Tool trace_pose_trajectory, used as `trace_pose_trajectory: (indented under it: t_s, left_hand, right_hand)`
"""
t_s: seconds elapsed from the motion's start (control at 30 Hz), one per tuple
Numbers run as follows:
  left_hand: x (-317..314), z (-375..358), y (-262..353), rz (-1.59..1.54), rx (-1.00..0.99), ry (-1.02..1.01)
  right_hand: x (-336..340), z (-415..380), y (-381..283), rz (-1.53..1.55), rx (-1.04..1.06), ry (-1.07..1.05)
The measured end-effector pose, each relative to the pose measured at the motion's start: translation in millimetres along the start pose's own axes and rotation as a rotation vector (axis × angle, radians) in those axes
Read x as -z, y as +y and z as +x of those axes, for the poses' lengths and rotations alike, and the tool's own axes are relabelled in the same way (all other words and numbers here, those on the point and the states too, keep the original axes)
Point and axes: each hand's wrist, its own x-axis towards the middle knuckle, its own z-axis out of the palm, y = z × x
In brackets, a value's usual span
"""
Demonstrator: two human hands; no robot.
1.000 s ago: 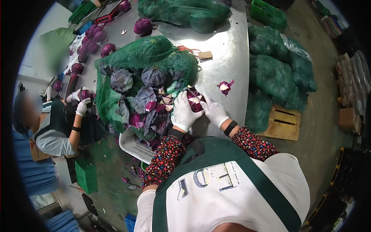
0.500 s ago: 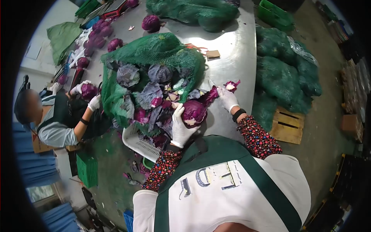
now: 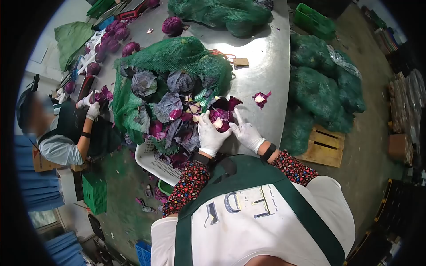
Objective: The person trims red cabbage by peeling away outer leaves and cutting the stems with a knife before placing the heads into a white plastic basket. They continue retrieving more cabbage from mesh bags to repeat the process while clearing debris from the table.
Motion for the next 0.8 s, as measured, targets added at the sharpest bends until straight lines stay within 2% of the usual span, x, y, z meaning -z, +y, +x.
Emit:
trace_pose_trajectory:
  t_s: [0.03,0.1,0.17,0.2,0.23,0.3,0.33,0.37,0.43,0.47,0.57,0.7,0.77,0.8]
  left_hand:
    - [-3,-1,-2,-0.086,0.030,-0.007]
    - [-7,-4,-3,-0.076,0.002,0.000]
    - [-6,-4,0,0.055,-0.061,-0.028]
    - [-7,-4,-3,0.100,-0.089,-0.033]
    - [-8,-2,-3,0.100,-0.092,-0.031]
    - [-6,2,-2,0.035,-0.013,-0.062]
    - [-7,4,0,0.026,-0.022,-0.026]
    - [-6,5,0,0.030,-0.020,-0.019]
    - [-1,3,4,0.045,0.009,-0.027]
    - [2,2,4,0.054,0.040,-0.058]
    - [2,0,-9,0.069,-0.012,-0.019]
    - [29,-23,-82,-0.170,-0.098,-0.116]
    - [37,-42,-85,-0.792,0.230,-0.152]
    - [47,-46,-69,-0.799,0.221,-0.139]
  right_hand:
    - [-12,3,10,0.034,0.099,0.051]
    - [-23,5,15,0.071,0.093,0.064]
    - [-13,7,8,0.021,0.001,-0.002]
    - [-15,10,19,-0.100,0.200,0.029]
    - [-22,17,28,-0.100,0.201,0.032]
    - [-29,28,32,0.056,0.159,0.158]
    - [-20,27,31,0.179,0.074,0.066]
    - [-17,31,36,0.180,0.082,0.065]
    - [-8,34,35,0.804,-0.158,-0.034]
    - [-9,30,33,0.844,-0.148,0.034]
    - [-6,36,43,0.921,-0.154,-0.023]
    - [4,30,54,0.828,-0.191,0.001]
    - [11,24,44,0.810,-0.114,-0.014]
    - [12,22,38,0.805,-0.086,-0.036]
